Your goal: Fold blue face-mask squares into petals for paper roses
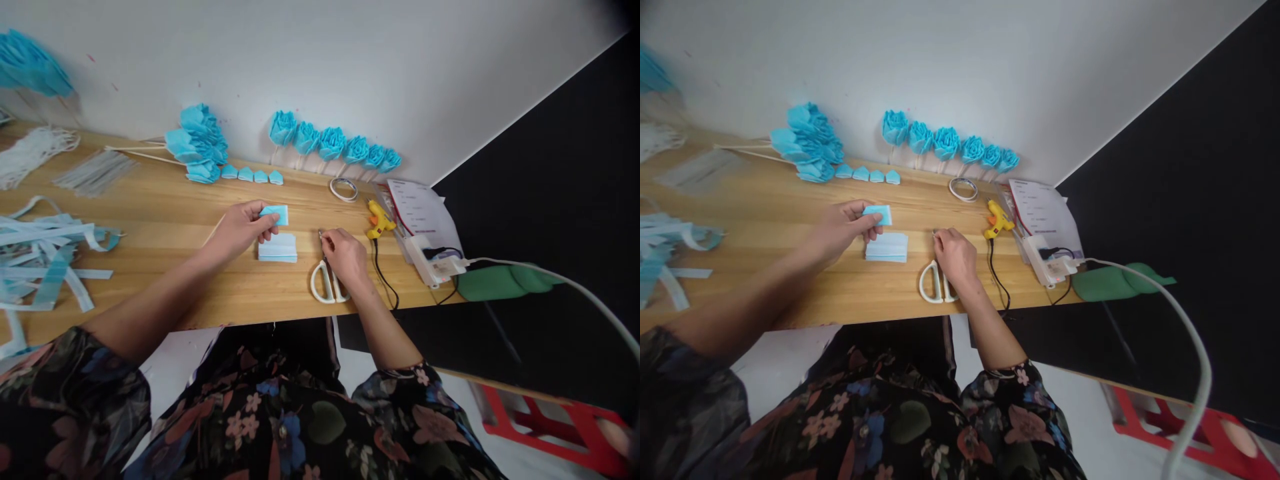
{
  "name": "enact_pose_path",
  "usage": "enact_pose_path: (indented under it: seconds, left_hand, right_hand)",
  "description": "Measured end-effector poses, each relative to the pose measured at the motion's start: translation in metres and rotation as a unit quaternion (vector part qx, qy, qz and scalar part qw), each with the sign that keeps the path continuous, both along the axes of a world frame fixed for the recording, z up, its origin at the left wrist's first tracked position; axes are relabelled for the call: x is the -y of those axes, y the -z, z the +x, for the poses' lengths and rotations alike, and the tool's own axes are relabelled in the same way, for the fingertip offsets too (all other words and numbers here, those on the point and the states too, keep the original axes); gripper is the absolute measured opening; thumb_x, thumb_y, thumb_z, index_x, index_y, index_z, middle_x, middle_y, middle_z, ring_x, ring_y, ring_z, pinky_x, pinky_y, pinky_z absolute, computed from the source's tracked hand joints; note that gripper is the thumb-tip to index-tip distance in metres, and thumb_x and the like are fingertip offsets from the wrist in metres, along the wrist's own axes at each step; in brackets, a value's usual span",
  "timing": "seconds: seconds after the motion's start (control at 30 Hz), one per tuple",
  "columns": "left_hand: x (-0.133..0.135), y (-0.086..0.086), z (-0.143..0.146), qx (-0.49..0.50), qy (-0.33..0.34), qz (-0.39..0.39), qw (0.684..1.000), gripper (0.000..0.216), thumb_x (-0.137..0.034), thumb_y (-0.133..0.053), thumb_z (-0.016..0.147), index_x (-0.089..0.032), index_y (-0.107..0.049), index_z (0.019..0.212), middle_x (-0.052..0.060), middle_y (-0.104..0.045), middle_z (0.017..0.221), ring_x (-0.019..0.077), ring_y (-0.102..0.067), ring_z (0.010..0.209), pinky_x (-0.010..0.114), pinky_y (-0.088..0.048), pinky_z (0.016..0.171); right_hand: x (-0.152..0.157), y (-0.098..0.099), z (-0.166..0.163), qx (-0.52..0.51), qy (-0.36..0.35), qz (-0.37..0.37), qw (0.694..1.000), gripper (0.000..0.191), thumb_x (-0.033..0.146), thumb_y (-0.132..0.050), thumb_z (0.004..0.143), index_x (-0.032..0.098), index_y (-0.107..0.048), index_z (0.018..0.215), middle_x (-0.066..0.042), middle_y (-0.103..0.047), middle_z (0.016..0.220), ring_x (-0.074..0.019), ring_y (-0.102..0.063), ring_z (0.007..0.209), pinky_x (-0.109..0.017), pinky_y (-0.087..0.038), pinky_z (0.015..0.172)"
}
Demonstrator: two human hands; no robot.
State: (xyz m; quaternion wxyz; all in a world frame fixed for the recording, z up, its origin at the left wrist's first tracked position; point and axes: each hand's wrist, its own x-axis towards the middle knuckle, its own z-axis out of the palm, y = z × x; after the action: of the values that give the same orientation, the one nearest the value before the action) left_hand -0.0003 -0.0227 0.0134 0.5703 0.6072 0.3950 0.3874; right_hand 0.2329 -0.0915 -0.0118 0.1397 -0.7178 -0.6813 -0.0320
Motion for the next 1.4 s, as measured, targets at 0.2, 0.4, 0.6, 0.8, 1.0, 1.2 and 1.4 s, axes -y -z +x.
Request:
enact_pose_path:
  seconds: [0.2,0.4,0.6,0.8,1.0,1.2,1.4]
  left_hand:
    - [-0.001,0.002,-0.001,0.002,0.003,-0.003,1.000,0.019,-0.033,-0.067,0.082,-0.016,-0.061,0.076,0.001,-0.067,0.066,0.0094,-0.055,0.053,0.023,-0.045,0.054]
    - [-0.002,0.004,0.000,0.001,0.008,-0.002,1.000,0.022,-0.034,-0.068,0.081,-0.016,-0.061,0.073,0.001,-0.067,0.066,0.0090,-0.055,0.053,0.022,-0.045,0.053]
    - [-0.001,0.003,0.002,-0.009,0.039,-0.022,0.999,0.019,-0.030,-0.069,0.080,-0.015,-0.062,0.069,0.001,-0.066,0.062,0.0086,-0.054,0.050,0.021,-0.043,0.049]
    - [0.003,-0.002,0.003,0.005,0.079,-0.063,0.995,0.018,-0.026,-0.070,0.080,-0.016,-0.060,0.070,0.000,-0.065,0.060,0.0085,-0.055,0.049,0.020,-0.045,0.048]
    - [0.003,-0.004,0.002,0.003,0.095,-0.067,0.993,0.023,-0.028,-0.071,0.082,-0.016,-0.058,0.067,-0.001,-0.062,0.055,0.0076,-0.054,0.048,0.018,-0.044,0.047]
    - [0.005,-0.005,0.002,0.005,0.095,-0.062,0.993,0.024,-0.029,-0.070,0.082,-0.017,-0.057,0.066,-0.002,-0.061,0.055,0.0077,-0.054,0.048,0.018,-0.042,0.046]
    - [0.003,-0.003,0.003,0.000,0.098,-0.060,0.993,0.023,-0.026,-0.067,0.084,-0.017,-0.057,0.065,-0.002,-0.060,0.054,0.0075,-0.053,0.047,0.019,-0.041,0.046]
  right_hand:
    - [-0.003,0.012,0.006,-0.098,0.002,0.035,0.995,0.017,0.022,-0.052,0.092,0.021,-0.069,0.087,-0.006,-0.074,0.090,-0.0200,-0.066,0.083,-0.030,-0.045,0.074]
    - [-0.003,0.019,0.014,-0.248,0.044,0.057,0.966,0.018,0.032,-0.053,0.092,0.021,-0.067,0.090,-0.003,-0.074,0.080,-0.0181,-0.067,0.072,-0.029,-0.049,0.070]
    - [0.005,-0.011,-0.004,-0.232,-0.053,0.206,0.949,0.023,0.035,-0.052,0.097,0.021,-0.069,0.094,-0.005,-0.074,0.084,-0.0166,-0.066,0.072,-0.030,-0.052,0.068]
    - [-0.005,-0.034,-0.027,-0.080,-0.257,0.276,0.923,0.018,0.022,-0.053,0.097,0.024,-0.071,0.098,-0.005,-0.072,0.081,-0.0178,-0.065,0.074,-0.034,-0.052,0.070]
    - [-0.016,-0.035,-0.035,-0.049,-0.302,0.316,0.898,0.019,0.019,-0.057,0.095,0.025,-0.073,0.101,-0.004,-0.069,0.082,-0.0175,-0.063,0.078,-0.033,-0.051,0.070]
    - [-0.017,-0.033,-0.036,-0.027,-0.304,0.298,0.904,0.021,0.020,-0.056,0.096,0.027,-0.075,0.100,-0.004,-0.070,0.082,-0.0174,-0.063,0.077,-0.033,-0.050,0.068]
    - [-0.019,-0.028,-0.035,-0.029,-0.320,0.316,0.893,0.022,0.019,-0.057,0.096,0.028,-0.075,0.104,-0.004,-0.071,0.083,-0.0171,-0.062,0.079,-0.032,-0.050,0.068]
